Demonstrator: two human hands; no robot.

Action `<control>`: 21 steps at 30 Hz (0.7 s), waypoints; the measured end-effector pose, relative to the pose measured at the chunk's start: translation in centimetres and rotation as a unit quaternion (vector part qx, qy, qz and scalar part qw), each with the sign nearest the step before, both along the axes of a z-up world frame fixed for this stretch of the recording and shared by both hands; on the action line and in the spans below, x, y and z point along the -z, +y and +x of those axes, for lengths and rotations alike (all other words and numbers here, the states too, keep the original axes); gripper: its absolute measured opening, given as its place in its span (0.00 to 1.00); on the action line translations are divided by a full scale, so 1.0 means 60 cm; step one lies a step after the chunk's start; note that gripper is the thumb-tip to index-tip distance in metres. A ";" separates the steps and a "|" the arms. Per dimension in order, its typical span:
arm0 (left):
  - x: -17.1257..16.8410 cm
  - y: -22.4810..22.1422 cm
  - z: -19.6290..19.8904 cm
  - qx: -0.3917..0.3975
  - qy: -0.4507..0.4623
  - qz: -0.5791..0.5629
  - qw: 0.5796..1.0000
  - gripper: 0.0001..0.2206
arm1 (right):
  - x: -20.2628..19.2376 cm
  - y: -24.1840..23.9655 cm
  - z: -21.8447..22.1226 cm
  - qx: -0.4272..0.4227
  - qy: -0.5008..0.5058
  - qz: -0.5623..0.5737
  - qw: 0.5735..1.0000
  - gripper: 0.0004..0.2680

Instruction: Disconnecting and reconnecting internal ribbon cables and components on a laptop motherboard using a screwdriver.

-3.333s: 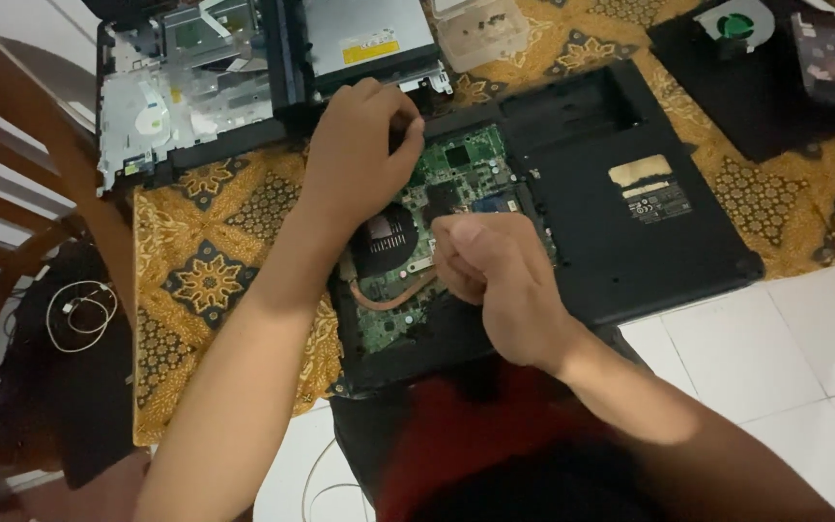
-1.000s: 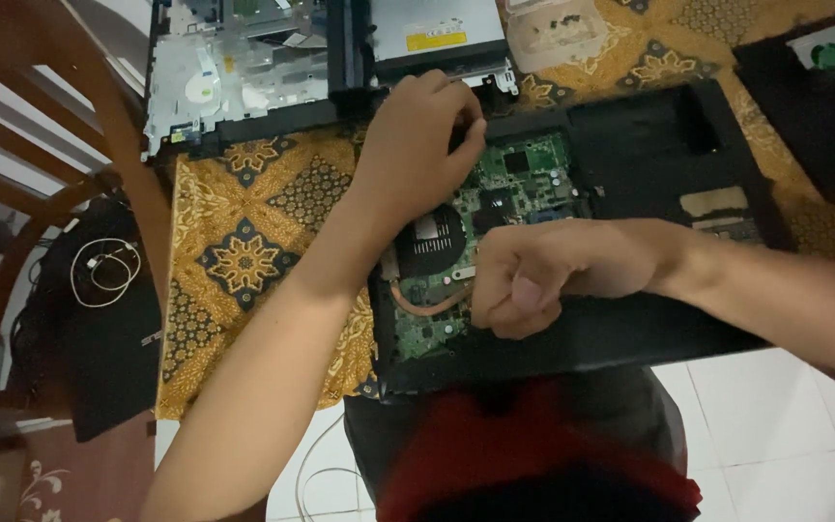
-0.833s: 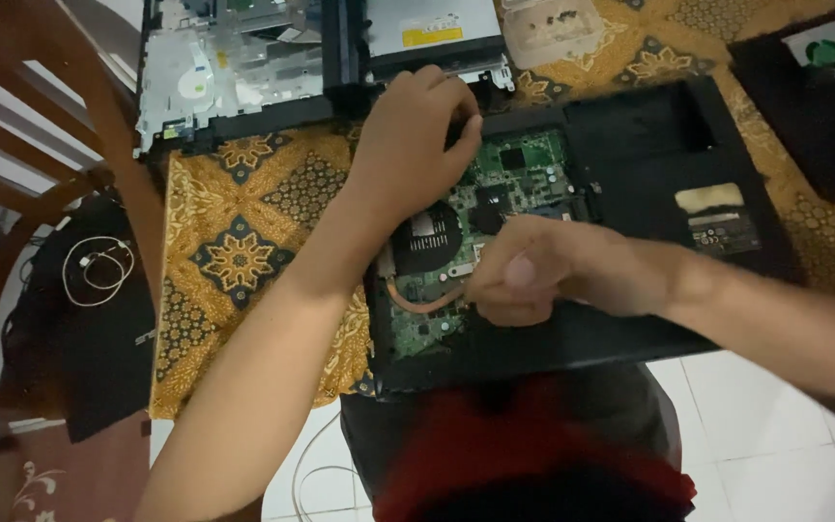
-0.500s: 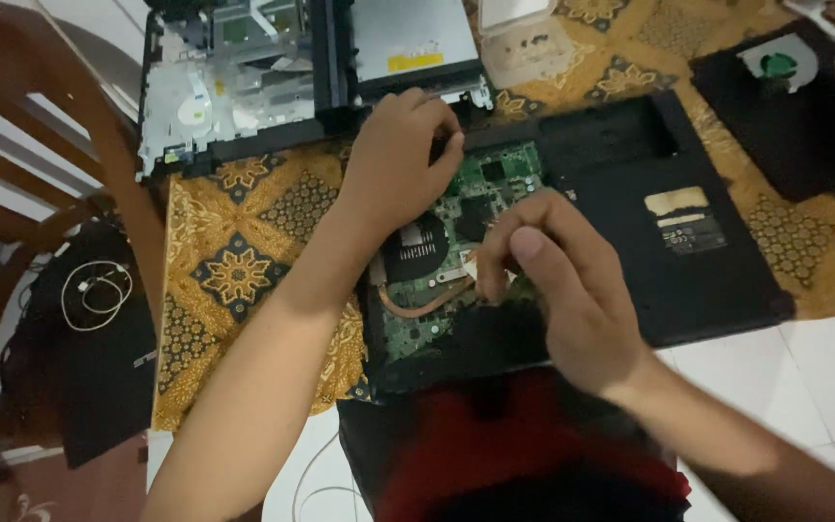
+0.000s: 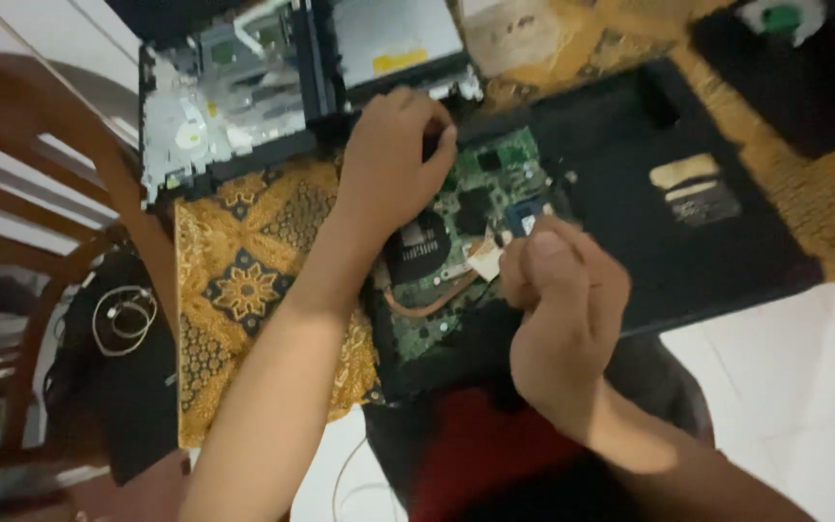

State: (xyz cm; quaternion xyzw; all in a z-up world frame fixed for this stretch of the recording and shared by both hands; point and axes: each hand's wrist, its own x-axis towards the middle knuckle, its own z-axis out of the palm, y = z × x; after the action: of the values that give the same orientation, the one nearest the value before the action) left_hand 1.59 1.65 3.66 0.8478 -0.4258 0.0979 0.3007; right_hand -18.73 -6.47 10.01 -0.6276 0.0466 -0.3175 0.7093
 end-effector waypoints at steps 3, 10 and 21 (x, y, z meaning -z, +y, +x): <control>0.007 -0.003 0.007 0.029 -0.055 -0.028 0.998 0.06 | 0.008 -0.002 0.004 0.006 -0.026 0.011 1.000 0.16; 0.011 -0.001 0.005 0.039 -0.077 -0.047 0.995 0.04 | 0.009 -0.004 0.003 -0.021 -0.010 -0.030 0.999 0.16; 0.010 -0.001 0.006 0.039 -0.085 -0.046 0.995 0.05 | 0.004 -0.013 0.002 -0.063 -0.003 -0.054 0.997 0.15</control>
State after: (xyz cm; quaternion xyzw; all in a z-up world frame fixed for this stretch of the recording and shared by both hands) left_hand 1.97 1.57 3.04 0.8042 -0.4778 0.1775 0.3057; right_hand -18.59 -7.22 9.78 -0.6657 -0.0125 -0.2756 0.6933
